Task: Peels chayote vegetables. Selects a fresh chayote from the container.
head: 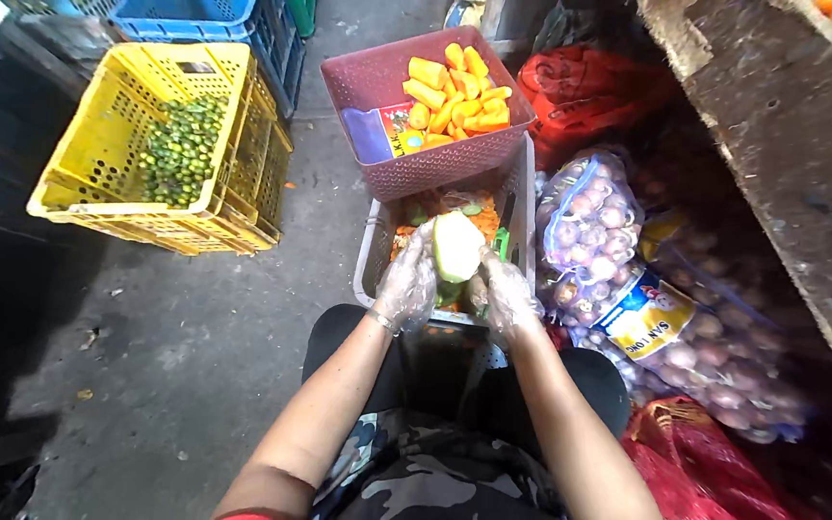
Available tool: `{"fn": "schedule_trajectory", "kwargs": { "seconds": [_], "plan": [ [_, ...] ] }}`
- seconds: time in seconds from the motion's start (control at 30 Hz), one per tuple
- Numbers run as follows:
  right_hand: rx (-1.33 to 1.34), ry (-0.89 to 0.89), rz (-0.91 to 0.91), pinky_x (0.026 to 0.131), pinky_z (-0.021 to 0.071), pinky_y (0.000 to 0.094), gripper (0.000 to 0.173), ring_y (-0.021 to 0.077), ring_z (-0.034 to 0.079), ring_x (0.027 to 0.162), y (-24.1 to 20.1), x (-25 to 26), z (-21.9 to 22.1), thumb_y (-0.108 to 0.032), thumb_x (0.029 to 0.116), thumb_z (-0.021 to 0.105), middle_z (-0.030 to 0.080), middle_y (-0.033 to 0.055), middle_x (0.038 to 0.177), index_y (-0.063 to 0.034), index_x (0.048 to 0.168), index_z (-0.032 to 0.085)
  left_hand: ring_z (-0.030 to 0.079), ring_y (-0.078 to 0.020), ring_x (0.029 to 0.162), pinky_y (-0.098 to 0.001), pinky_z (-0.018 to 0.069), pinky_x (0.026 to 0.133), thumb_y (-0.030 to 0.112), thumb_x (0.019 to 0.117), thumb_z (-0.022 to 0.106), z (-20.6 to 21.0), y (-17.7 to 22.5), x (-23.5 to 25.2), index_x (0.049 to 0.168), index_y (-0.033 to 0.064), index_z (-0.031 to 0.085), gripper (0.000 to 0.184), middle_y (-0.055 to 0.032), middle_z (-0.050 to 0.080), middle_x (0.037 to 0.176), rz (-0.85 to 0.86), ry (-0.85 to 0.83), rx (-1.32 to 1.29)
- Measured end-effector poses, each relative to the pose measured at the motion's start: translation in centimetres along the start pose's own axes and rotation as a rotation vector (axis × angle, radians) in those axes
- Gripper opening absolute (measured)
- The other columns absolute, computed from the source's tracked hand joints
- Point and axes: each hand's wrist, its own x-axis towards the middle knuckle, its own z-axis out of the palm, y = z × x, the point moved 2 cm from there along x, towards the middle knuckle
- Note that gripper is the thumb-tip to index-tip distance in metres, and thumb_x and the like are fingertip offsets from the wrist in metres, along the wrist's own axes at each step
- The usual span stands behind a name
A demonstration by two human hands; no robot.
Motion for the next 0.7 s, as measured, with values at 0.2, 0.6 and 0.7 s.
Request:
{"fn": "schedule_trajectory", "kwargs": {
  "seconds": [0.2,0.6,0.7],
  "plan": [
    [-0.582,0.004,-0.189,0.077,0.0522,0.0462,0.032,0.0231,0.062,0.081,-1.3,-1.5,0.9,-0.031,0.1039,0.062,0.067,0.0142,0.092,-0.0015,0.115,0.067,0.068,-0.0217,0.104,-0.0402,0.0592,0.088,0.067,0.0994,0.043,1.1,-0.2,-0.4,0.134,0.0197,0.056,0.06,-0.0076,0.067,0.117,-0.264,-0.001,-0.54],
    [-1.057,0.153,-0.673,0.079,0.0565,0.0586,0.047,0.0363,0.073,0.09,2.4,-9.4,-2.8,-0.04,0.1071,0.045,0.075,0.0189,0.101,-0.0034,0.127,0.067,0.063,-0.0152,0.106,-0.0359,0.0558,0.087,0.043,0.1072,0.046,1.9,0.0,0.4,0.147,0.0228,0.047,0.044,-0.0044,0.063,0.125,-0.109,0.075,-0.173],
    [-1.159,0.141,-0.674,0.078,0.0568,0.0586,0.047,0.0383,0.074,0.089,2.6,-9.6,-2.5,-0.04,0.1068,0.045,0.075,0.0191,0.1,-0.0034,0.125,0.068,0.064,-0.0183,0.105,-0.0404,0.056,0.085,0.048,0.1057,0.046,2.1,-0.4,0.3,0.145,0.0258,0.047,0.045,-0.0056,0.063,0.124,-0.114,0.148,-0.19]
  ]
}}
